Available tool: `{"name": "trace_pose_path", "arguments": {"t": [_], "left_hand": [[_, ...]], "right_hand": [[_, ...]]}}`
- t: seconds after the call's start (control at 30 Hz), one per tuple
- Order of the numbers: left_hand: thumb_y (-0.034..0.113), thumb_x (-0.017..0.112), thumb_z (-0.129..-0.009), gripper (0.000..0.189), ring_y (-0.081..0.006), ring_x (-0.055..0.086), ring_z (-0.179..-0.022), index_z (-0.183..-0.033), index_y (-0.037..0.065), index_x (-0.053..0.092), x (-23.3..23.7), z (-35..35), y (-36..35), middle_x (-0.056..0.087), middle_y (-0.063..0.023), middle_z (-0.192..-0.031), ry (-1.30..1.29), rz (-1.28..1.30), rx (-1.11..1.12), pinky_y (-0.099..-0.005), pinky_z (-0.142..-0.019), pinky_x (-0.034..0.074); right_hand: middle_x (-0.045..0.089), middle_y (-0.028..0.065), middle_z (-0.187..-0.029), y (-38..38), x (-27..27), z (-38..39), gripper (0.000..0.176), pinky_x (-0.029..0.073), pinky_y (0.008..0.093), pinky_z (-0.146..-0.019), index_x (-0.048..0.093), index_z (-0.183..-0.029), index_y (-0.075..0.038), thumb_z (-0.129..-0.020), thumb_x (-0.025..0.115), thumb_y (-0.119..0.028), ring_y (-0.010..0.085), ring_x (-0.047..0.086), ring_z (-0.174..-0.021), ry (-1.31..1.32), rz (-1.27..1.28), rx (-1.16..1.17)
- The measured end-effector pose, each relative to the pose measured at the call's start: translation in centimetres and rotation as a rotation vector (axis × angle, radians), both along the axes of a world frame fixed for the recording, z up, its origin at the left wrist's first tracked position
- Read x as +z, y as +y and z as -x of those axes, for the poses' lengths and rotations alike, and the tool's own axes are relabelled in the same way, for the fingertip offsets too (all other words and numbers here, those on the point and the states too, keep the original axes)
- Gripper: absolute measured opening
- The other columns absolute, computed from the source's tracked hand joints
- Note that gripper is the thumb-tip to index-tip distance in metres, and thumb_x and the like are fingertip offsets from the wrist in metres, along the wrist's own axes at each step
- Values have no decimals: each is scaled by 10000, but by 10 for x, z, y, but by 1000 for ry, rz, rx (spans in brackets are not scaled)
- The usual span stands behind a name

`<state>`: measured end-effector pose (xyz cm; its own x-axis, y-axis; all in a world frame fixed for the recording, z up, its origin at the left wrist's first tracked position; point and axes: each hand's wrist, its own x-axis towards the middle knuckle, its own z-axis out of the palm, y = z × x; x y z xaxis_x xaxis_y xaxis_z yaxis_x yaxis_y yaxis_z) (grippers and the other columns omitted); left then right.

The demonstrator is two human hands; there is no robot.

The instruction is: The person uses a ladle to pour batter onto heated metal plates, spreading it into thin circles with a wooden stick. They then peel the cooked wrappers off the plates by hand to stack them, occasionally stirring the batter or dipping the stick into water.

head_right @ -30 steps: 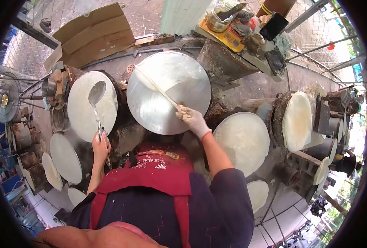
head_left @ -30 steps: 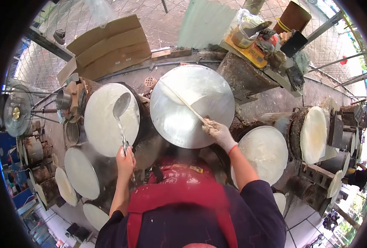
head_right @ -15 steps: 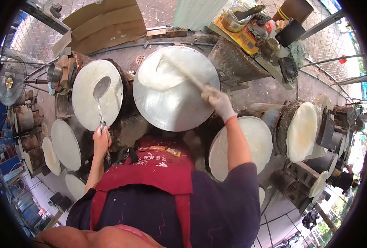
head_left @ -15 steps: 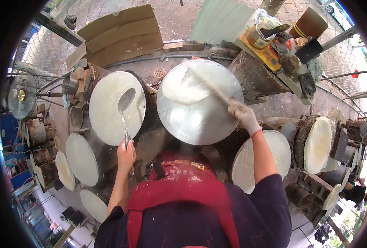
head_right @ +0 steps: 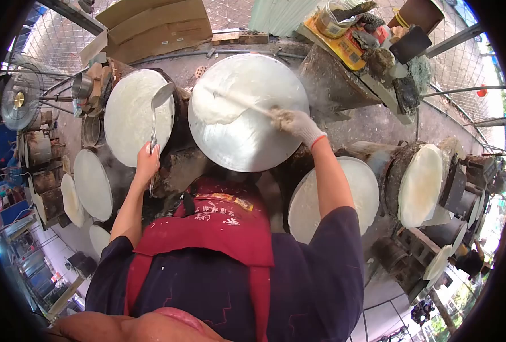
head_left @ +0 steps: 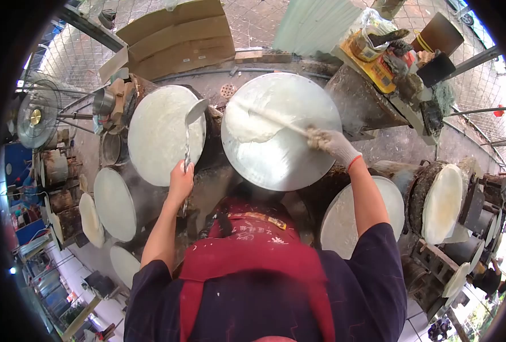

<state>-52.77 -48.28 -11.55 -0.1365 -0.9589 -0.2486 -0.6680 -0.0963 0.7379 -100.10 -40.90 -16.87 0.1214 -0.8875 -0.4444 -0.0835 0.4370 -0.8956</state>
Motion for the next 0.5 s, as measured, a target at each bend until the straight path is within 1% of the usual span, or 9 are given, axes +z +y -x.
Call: {"name": "trace_pose_path", "arguments": {"t": [0.1,0.13,0.2,0.23,0.27,0.3,0.37,0.4,0.5], "left_hand": [[159,524,-916,213,-280,503,-541,-797,-17,504,12,17,-3,519,-169,-607,-151,105,-143,-375,-546,404],[165,528,-914,211,-323,525,-573,-809,-16,505,7,19,-4,534,-196,-633,-164,119,-174,-396,-556,413],[177,536,-911,210,-408,569,-636,-832,-16,509,-3,19,-5,565,-248,-684,-196,147,-238,-438,-575,429],[187,536,-910,211,-423,574,-665,-848,-12,505,-6,22,-7,575,-253,-697,-247,147,-267,-457,-584,434],[197,537,-910,214,-438,578,-693,-863,-9,502,-8,25,-10,584,-258,-710,-297,149,-295,-476,-594,438],[207,537,-909,218,-452,583,-722,-879,-6,499,-9,26,-9,593,-263,-723,-347,148,-326,-495,-603,443],[222,529,-910,226,-453,584,-715,-902,0,487,-8,24,-6,597,-261,-721,-441,143,-398,-517,-613,446],[229,524,-911,230,-454,584,-712,-914,3,481,-7,22,-5,599,-261,-721,-488,140,-436,-528,-618,448],[213,517,-900,213,-454,589,-701,-945,10,470,13,6,21,606,-253,-712,-578,89,-522,-536,-631,463]], "right_hand": [[642,38,-1061,30,26,-17,329,466,210,-821,601,-1165,36,-868,643,-98,82,575,-916,-15,-86,58],[634,49,-1064,42,20,-9,311,482,213,-815,584,-1174,46,-879,610,-47,90,585,-905,-14,-145,52],[636,53,-1048,49,19,2,296,487,209,-797,586,-1160,57,-880,604,-38,90,589,-887,-46,-20,-134],[637,55,-1040,52,19,8,288,490,206,-788,587,-1153,62,-881,601,-33,90,591,-877,-61,44,-228],[642,60,-1024,48,0,14,284,486,203,-767,595,-1126,79,-876,613,-53,89,593,-864,-210,89,-402],[646,59,-1018,40,-8,16,281,483,201,-767,601,-1119,75,-876,617,-64,85,590,-872,-162,63,-305],[653,57,-1006,24,-17,14,276,475,198,-768,615,-1105,67,-875,623,-85,79,584,-889,-66,13,-116],[660,41,-986,21,-15,-1,253,467,196,-771,631,-1088,50,-877,612,-88,62,575,-876,-39,-31,-44],[659,19,-960,37,2,-32,247,456,190,-766,642,-1085,37,-874,601,-86,53,566,-850,38,79,43]]}}
